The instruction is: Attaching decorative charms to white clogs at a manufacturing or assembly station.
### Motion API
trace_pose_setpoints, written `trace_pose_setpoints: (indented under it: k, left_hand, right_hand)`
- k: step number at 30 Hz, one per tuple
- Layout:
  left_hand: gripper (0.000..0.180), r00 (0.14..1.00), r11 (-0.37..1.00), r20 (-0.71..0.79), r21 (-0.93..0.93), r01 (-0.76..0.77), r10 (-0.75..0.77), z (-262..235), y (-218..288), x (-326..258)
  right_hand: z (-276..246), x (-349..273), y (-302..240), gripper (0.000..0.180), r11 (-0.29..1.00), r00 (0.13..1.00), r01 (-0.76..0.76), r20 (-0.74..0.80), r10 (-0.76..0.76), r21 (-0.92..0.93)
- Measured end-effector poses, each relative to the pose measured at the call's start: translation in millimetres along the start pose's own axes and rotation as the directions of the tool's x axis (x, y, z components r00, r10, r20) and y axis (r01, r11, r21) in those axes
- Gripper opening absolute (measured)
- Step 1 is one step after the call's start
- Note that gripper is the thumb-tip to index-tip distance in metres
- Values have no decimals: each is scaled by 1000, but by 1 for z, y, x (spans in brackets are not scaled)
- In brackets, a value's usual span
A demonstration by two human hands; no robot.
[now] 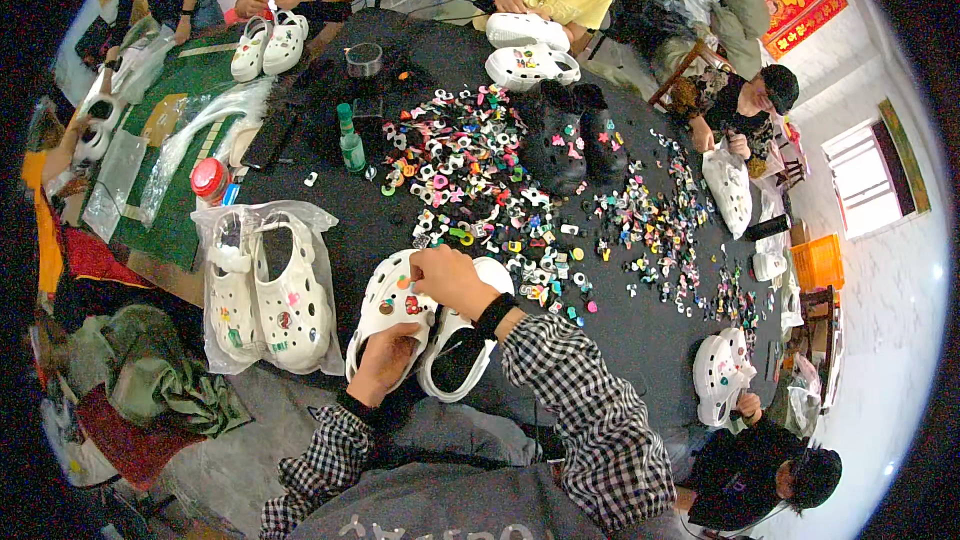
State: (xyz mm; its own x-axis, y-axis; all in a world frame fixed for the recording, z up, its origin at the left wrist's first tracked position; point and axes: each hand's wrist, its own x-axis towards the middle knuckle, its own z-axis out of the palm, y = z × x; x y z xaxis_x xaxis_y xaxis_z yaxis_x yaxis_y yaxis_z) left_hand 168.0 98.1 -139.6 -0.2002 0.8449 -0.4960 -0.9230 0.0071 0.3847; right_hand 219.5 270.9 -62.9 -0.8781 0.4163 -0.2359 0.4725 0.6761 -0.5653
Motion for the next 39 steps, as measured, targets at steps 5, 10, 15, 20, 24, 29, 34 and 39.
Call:
trace_pose_setpoints:
  k: [5,10,15,20,24,29,34,39]
  left_hand:
    - [33,1000,999,-1,-39,30,-30,-4,0,3]
    - [32,1000,999,-27,-49,13,-15,-2,-7,7]
    - [28,999,998,-40,-68,10,-13,-8,-4,7]
    - [23,944,600,194,733,-321,268,-36,-11,8]
    - [19,980,910,117,368,-194,162,-34,-13,8]
    - [30,1000,993,0,-118,13,-14,-13,-1,8]
    - [34,999,995,-20,-91,29,-30,-14,-5,6]
    - [21,1000,998,18,-64,-19,21,-15,-4,7]
  right_hand:
    - [-8,4,5,16,997,996,63,55,-65,41]
    - [-11,8,16,16,969,960,238,140,-244,62]
    - [-8,6,12,14,943,943,324,106,-316,-77]
    - [-8,-2,11,17,943,953,265,90,-288,202]
    - [-9,-9,16,17,939,942,333,23,-336,88]
    - [-4,-12,19,19,937,941,337,5,-339,92]
    - [-2,-20,18,19,946,957,290,-45,-286,144]
    - [6,-24,9,16,951,960,255,-165,-227,173]
